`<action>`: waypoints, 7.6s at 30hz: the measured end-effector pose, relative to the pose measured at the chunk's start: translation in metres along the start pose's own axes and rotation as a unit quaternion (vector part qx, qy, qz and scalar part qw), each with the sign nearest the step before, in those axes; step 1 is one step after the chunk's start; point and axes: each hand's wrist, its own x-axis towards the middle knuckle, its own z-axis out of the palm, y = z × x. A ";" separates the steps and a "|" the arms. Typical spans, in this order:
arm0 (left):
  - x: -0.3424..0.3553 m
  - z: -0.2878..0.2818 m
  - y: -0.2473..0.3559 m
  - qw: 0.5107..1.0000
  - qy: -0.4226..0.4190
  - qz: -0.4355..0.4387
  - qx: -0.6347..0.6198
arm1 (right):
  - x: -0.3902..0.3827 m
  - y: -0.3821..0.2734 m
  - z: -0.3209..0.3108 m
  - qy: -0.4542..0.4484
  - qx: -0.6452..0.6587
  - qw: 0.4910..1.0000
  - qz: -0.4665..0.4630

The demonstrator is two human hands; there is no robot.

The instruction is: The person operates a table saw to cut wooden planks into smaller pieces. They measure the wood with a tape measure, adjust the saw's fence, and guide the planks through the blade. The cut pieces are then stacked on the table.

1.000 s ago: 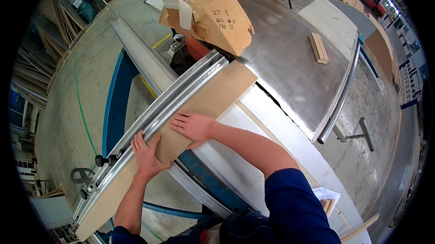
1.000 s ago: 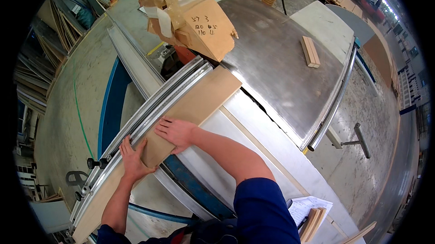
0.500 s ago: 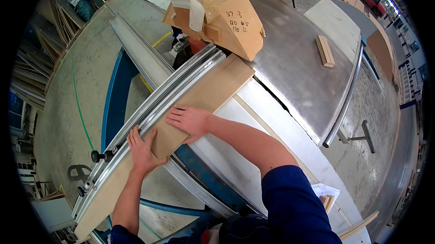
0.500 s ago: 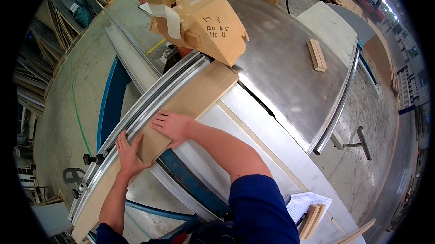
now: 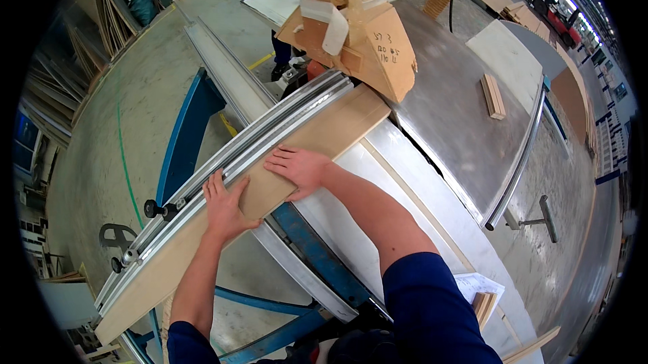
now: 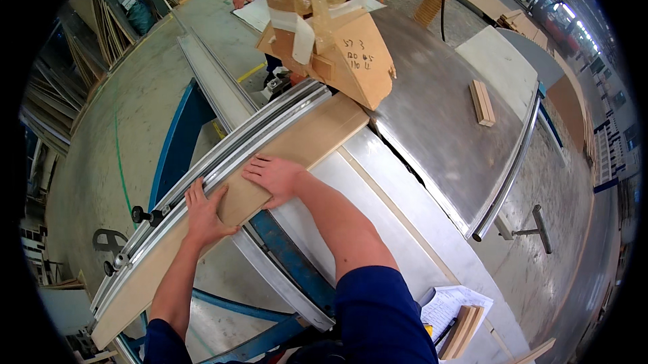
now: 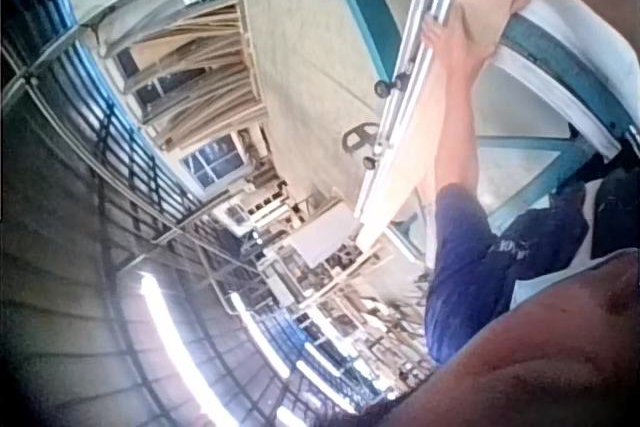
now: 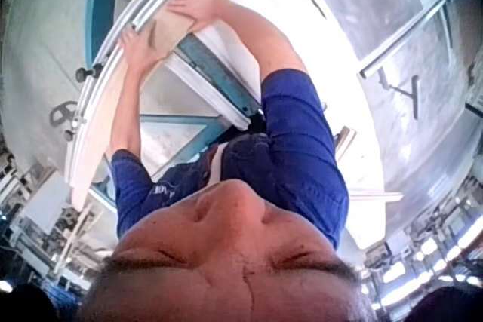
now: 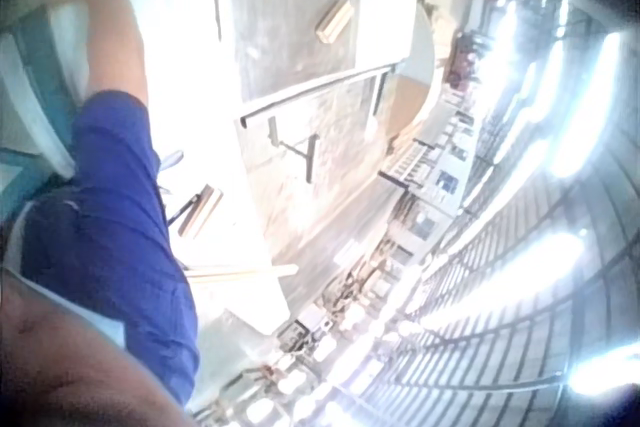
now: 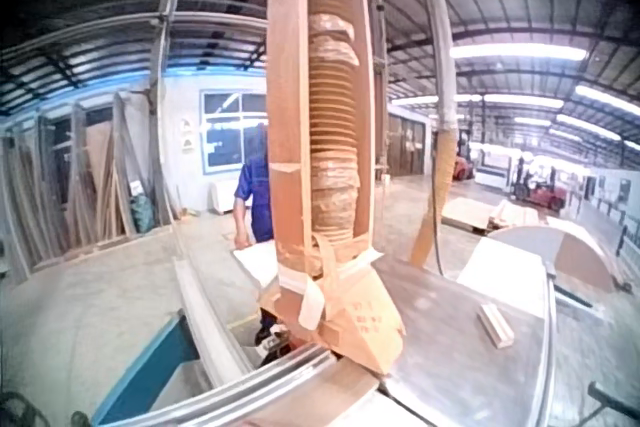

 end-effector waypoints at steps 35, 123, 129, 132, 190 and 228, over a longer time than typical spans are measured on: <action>-0.160 0.008 0.168 0.997 -0.058 -0.044 0.034 | -0.262 -0.168 -0.047 0.324 0.035 0.876 0.355; -1.231 0.098 0.102 0.660 0.286 -0.606 -0.339 | -0.006 -1.074 0.274 -0.103 0.411 0.905 -0.034; -1.323 0.078 0.042 0.662 0.191 -0.626 -0.366 | 0.061 -1.174 0.372 -0.095 0.464 0.879 -0.061; -1.373 0.060 0.022 0.628 0.161 -0.664 -0.373 | 0.094 -1.227 0.413 -0.146 0.491 0.857 -0.056; -1.291 -0.131 -0.782 0.995 -0.012 -0.086 -0.043 | 0.297 -1.473 0.455 0.136 0.223 0.787 0.560; -1.550 0.058 -0.127 0.933 -0.194 -0.303 -0.020 | -0.115 -1.267 0.411 0.484 0.826 0.148 0.248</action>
